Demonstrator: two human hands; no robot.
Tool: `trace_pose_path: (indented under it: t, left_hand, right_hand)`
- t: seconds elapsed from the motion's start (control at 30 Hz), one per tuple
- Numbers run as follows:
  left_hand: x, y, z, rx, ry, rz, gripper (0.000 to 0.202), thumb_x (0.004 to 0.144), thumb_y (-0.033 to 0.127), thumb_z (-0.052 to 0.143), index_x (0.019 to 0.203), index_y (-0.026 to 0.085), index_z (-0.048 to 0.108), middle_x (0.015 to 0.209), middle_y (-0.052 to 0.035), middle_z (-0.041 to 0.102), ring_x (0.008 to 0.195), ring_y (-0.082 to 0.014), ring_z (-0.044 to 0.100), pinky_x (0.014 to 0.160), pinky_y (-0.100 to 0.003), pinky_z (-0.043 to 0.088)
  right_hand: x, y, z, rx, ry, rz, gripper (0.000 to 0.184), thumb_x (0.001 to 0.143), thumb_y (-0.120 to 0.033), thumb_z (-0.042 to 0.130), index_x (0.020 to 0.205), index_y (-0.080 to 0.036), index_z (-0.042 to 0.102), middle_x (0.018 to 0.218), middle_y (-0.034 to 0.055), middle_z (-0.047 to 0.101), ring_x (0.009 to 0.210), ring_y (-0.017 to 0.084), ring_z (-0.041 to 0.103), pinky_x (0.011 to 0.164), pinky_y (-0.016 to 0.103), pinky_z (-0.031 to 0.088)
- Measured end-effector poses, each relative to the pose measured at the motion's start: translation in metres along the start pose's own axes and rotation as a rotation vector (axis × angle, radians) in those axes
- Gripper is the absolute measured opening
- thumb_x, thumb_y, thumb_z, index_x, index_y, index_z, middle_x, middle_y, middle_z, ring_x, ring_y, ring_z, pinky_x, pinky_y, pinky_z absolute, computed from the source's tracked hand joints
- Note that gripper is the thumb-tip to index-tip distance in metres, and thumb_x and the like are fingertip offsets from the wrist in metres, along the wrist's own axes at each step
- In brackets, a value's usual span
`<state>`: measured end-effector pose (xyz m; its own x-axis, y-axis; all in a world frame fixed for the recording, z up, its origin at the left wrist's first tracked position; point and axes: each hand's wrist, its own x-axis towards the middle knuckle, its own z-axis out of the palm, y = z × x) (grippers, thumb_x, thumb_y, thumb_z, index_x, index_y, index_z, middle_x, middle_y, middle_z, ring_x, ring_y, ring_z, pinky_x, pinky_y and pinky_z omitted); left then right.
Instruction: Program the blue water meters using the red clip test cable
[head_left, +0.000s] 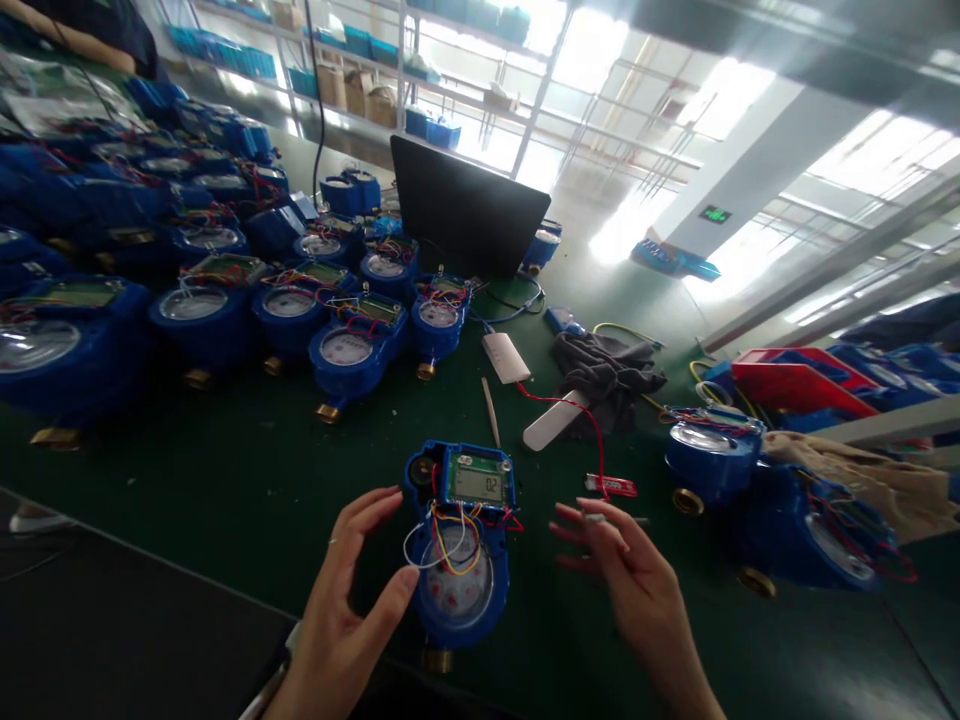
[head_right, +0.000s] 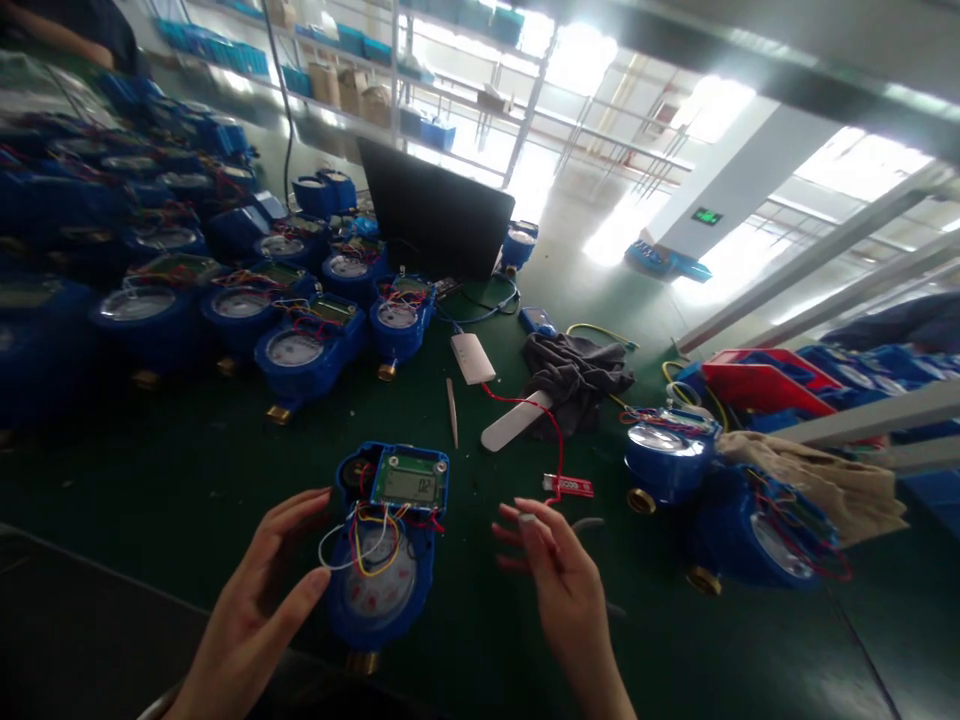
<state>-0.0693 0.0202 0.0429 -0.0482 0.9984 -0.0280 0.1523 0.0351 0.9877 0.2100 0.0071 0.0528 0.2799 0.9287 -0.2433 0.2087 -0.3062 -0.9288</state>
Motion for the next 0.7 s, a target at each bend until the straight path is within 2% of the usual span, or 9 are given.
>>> trace_pose_path:
  t: [0.1,0.23,0.33,0.53,0.7]
  left_hand:
    - [-0.002,0.004,0.004,-0.042,-0.027,-0.019,0.035,0.093,0.043,0.056,0.127,0.035,0.054,0.141,-0.0028,0.047,0.13,-0.0295,0.048,0.11,-0.052,0.037]
    - [-0.004,0.005,0.005,-0.027,-0.033,-0.008,0.035,0.093,0.043,0.056,0.128,0.036,0.053,0.141,-0.0026,0.046,0.131,-0.0299,0.046,0.108,-0.052,0.038]
    - [-0.004,0.004,0.004,-0.029,-0.039,0.001,0.038,0.093,0.044,0.057,0.129,0.036,0.051,0.142,-0.0037,0.044,0.132,-0.0311,0.044,0.109,-0.054,0.037]
    - [0.003,-0.001,0.005,-0.034,-0.125,0.081,0.052,0.09,0.047,0.06,0.138,0.041,0.042,0.149,-0.0049,0.036,0.138,-0.0364,0.037,0.111,-0.066,0.032]
    - [0.011,-0.005,0.01,0.042,-0.164,0.164,0.07,0.085,0.046,0.068,0.145,0.045,0.032,0.157,-0.0052,0.026,0.145,-0.0408,0.027,0.108,-0.069,0.036]
  right_hand:
    - [0.007,-0.012,0.008,0.273,0.119,-0.13,0.031,0.084,-0.048,0.073,0.11,-0.031,0.074,0.113,0.0054,0.074,0.102,0.024,0.071,0.079,0.038,0.063]
    - [0.016,-0.03,0.02,0.321,0.179,-0.199,0.028,0.08,-0.042,0.078,0.106,-0.032,0.077,0.082,0.0007,0.075,0.067,0.013,0.069,0.059,0.025,0.061]
    - [0.017,-0.041,0.025,0.166,0.189,-0.26,0.027,0.084,-0.035,0.075,0.11,-0.031,0.072,0.071,-0.0034,0.071,0.056,0.01,0.063,0.051,0.02,0.056]
    - [0.011,-0.055,0.027,-0.209,0.139,-0.482,0.012,0.091,-0.024,0.064,0.102,-0.025,0.068,0.076,-0.0016,0.071,0.061,0.012,0.067,0.054,0.022,0.058]
    - [0.009,-0.069,0.029,-0.472,0.064,-0.694,0.013,0.091,-0.016,0.061,0.098,-0.024,0.067,0.083,-0.0012,0.071,0.065,0.011,0.067,0.058,0.02,0.055]
